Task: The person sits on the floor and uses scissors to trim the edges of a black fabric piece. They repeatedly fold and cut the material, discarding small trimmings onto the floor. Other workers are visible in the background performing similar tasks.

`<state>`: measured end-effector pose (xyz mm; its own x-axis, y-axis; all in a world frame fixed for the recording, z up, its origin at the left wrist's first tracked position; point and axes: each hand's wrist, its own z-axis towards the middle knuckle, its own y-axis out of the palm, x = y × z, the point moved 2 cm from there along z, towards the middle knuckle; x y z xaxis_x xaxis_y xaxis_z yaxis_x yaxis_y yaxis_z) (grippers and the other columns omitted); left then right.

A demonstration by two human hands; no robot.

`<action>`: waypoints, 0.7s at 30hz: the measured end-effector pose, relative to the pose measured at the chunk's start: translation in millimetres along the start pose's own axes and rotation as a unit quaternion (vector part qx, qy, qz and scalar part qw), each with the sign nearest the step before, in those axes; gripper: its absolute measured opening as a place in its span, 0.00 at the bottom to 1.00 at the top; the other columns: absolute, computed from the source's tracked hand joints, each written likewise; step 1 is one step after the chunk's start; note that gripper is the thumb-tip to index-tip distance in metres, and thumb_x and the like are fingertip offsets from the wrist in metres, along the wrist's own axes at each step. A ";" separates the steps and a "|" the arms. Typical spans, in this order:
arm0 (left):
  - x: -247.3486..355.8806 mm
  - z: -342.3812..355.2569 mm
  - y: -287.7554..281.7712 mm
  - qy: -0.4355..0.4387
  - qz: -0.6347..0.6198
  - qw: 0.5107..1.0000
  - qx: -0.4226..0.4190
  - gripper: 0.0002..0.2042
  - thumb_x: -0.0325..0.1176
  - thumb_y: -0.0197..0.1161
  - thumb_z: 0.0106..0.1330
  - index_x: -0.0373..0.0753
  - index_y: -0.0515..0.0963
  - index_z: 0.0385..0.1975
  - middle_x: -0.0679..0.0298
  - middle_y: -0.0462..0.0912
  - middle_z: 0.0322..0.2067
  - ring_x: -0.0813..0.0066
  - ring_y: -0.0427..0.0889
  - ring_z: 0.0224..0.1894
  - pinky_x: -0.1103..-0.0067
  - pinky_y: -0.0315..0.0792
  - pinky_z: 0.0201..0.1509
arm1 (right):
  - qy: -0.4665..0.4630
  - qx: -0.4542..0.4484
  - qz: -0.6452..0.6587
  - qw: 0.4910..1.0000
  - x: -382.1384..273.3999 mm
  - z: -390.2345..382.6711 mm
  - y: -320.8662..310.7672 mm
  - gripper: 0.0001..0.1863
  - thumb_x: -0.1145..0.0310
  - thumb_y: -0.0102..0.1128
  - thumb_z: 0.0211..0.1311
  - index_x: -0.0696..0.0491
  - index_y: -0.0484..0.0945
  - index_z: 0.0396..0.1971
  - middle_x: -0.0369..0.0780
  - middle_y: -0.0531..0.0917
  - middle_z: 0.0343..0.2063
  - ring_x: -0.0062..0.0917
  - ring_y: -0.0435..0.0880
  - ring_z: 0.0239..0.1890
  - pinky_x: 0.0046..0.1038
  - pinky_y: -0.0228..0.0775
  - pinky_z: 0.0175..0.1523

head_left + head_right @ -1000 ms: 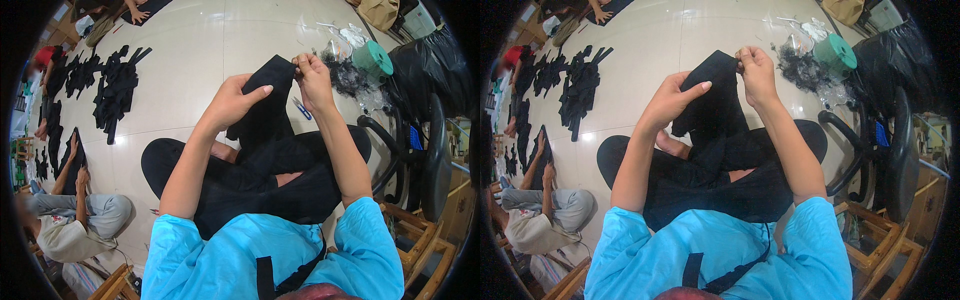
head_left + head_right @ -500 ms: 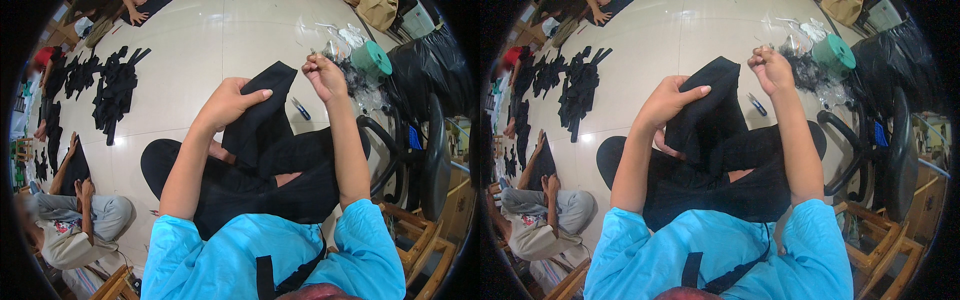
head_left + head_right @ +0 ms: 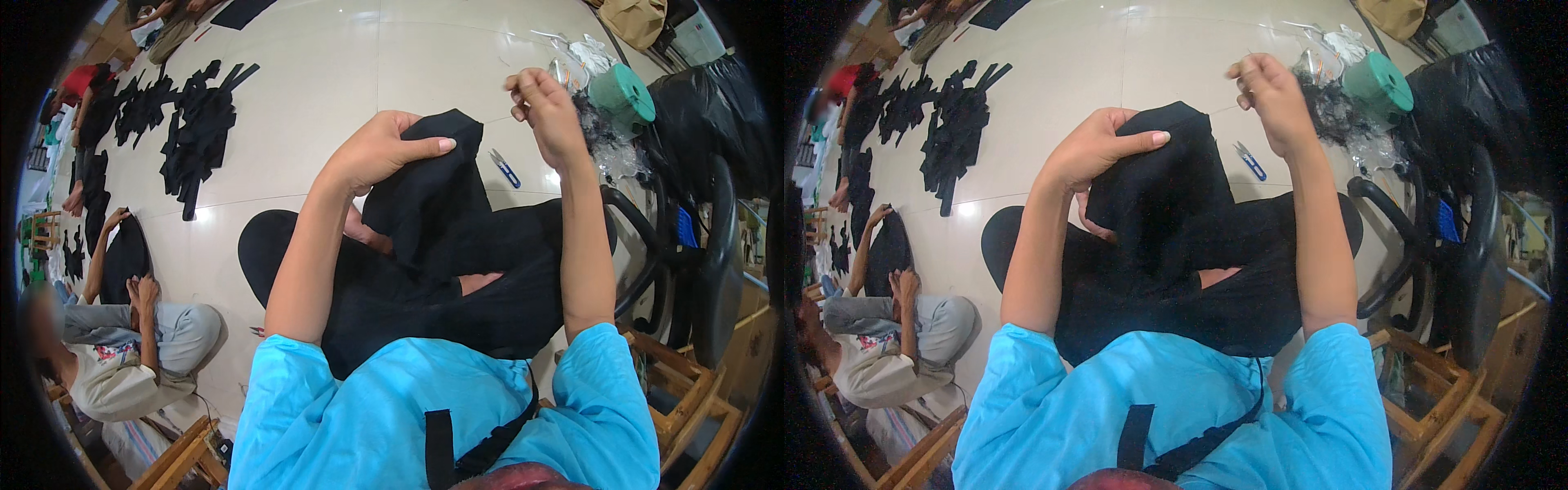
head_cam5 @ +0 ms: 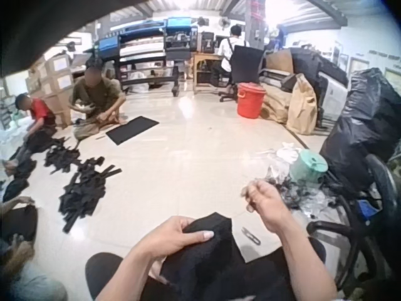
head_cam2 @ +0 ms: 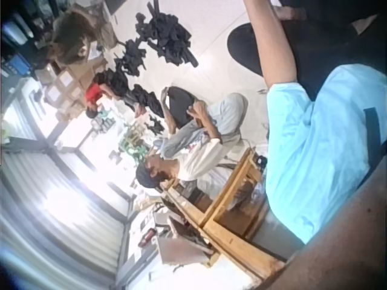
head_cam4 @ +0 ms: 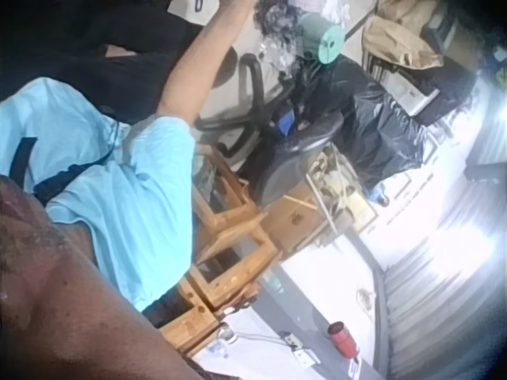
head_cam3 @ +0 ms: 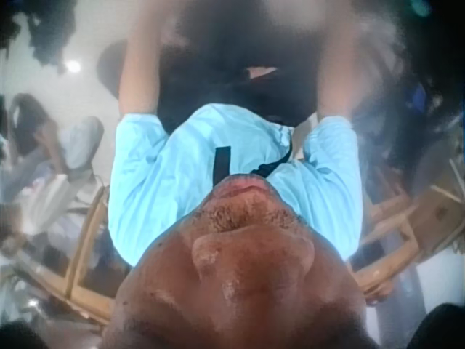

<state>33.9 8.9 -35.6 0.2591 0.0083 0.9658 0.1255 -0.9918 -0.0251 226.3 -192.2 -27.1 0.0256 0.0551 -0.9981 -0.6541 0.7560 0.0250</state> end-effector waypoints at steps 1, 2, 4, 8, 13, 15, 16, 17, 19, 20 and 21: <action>1.8 -2.1 -1.5 0.005 0.015 1.000 0.003 0.23 0.45 0.81 0.58 0.28 0.86 0.41 0.53 0.89 0.28 0.65 0.88 0.25 0.76 0.84 0.34 | -0.036 -0.024 -0.131 0.990 -1.9 -4.9 10.6 0.08 0.67 0.56 0.79 0.56 0.78 0.41 0.36 0.80 0.33 0.22 0.75 0.34 0.26 0.72 0.44; 5.3 -5.3 -2.9 0.009 0.030 0.999 0.005 0.23 0.45 0.80 0.58 0.28 0.86 0.41 0.53 0.89 0.28 0.66 0.88 0.25 0.77 0.84 0.33 | -0.123 -0.026 -0.282 0.951 -3.0 -11.9 20.7 0.08 0.69 0.53 0.80 0.58 0.76 0.42 0.36 0.83 0.36 0.22 0.76 0.35 0.27 0.71 0.44; 11.3 -11.2 -6.1 0.017 0.044 0.999 0.000 0.23 0.45 0.80 0.59 0.28 0.86 0.41 0.54 0.89 0.28 0.68 0.87 0.25 0.78 0.83 0.33 | -0.174 -0.075 -0.395 0.899 -4.2 -20.4 35.1 0.07 0.70 0.53 0.78 0.58 0.76 0.42 0.41 0.82 0.35 0.30 0.77 0.36 0.31 0.71 0.45; 13.6 -17.5 -19.3 0.026 0.079 0.996 -0.023 0.24 0.47 0.80 0.58 0.29 0.87 0.39 0.57 0.88 0.26 0.72 0.85 0.24 0.81 0.79 0.30 | -0.221 -0.144 -0.520 0.812 -10.9 -34.5 60.1 0.07 0.69 0.55 0.74 0.58 0.74 0.42 0.49 0.79 0.31 0.46 0.79 0.41 0.41 0.71 0.49; 10.7 -19.8 -32.3 0.027 0.131 0.991 -0.022 0.22 0.48 0.81 0.57 0.31 0.88 0.37 0.61 0.87 0.25 0.74 0.84 0.24 0.80 0.76 0.30 | -0.241 -0.182 -0.555 0.775 -23.7 -42.2 63.3 0.10 0.67 0.58 0.74 0.58 0.72 0.44 0.48 0.80 0.29 0.45 0.78 0.36 0.44 0.71 0.45; 18.9 -24.3 -32.7 0.024 0.140 0.990 -0.025 0.22 0.48 0.81 0.58 0.32 0.88 0.37 0.61 0.87 0.25 0.74 0.84 0.25 0.80 0.77 0.31 | -0.216 -0.173 -0.498 0.822 -24.3 -41.0 59.2 0.11 0.66 0.60 0.75 0.57 0.72 0.45 0.45 0.80 0.28 0.37 0.79 0.31 0.39 0.71 0.39; 21.1 -25.8 -33.5 0.029 0.141 0.989 -0.030 0.22 0.48 0.81 0.58 0.32 0.88 0.37 0.60 0.87 0.25 0.74 0.84 0.25 0.79 0.78 0.32 | -0.151 -0.168 -0.450 0.864 -25.6 -40.1 55.4 0.12 0.65 0.62 0.74 0.57 0.72 0.46 0.42 0.79 0.27 0.31 0.77 0.28 0.34 0.69 0.37; 22.7 -28.0 -35.7 0.035 0.143 0.989 -0.036 0.22 0.48 0.81 0.58 0.33 0.88 0.37 0.60 0.87 0.25 0.73 0.85 0.26 0.79 0.78 0.32 | -0.086 -0.161 -0.399 0.898 -27.4 -40.1 51.7 0.14 0.65 0.63 0.74 0.56 0.71 0.47 0.38 0.78 0.26 0.25 0.74 0.26 0.30 0.66 0.34; 24.1 -29.0 -33.5 0.038 0.120 0.991 -0.049 0.22 0.47 0.81 0.58 0.31 0.88 0.38 0.60 0.88 0.27 0.74 0.85 0.27 0.79 0.79 0.34 | 0.019 -0.142 -0.240 0.960 -27.0 -40.6 43.5 0.17 0.65 0.66 0.73 0.57 0.70 0.50 0.33 0.75 0.25 0.16 0.70 0.25 0.22 0.61 0.31; 24.5 -29.3 -30.9 0.036 0.097 0.993 -0.057 0.22 0.46 0.81 0.57 0.30 0.88 0.39 0.60 0.88 0.28 0.74 0.86 0.28 0.79 0.79 0.36 | 0.058 -0.130 -0.131 0.981 -23.7 -40.9 39.4 0.18 0.64 0.67 0.73 0.57 0.69 0.52 0.31 0.74 0.24 0.13 0.68 0.25 0.19 0.58 0.31; 24.7 -29.3 -29.1 0.032 0.075 0.995 -0.064 0.23 0.44 0.82 0.57 0.28 0.87 0.40 0.60 0.89 0.28 0.74 0.86 0.29 0.78 0.80 0.37 | 0.095 -0.118 -0.019 0.988 -23.8 -41.4 39.4 0.20 0.64 0.67 0.72 0.57 0.68 0.53 0.29 0.72 0.24 0.09 0.66 0.26 0.17 0.55 0.31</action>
<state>8.6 34.2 -3.4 0.2045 -0.1448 0.9681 -0.0335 -0.9895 -0.1409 168.7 -190.8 -4.6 -0.0743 -0.1095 -0.9912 -0.8138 0.5812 -0.0032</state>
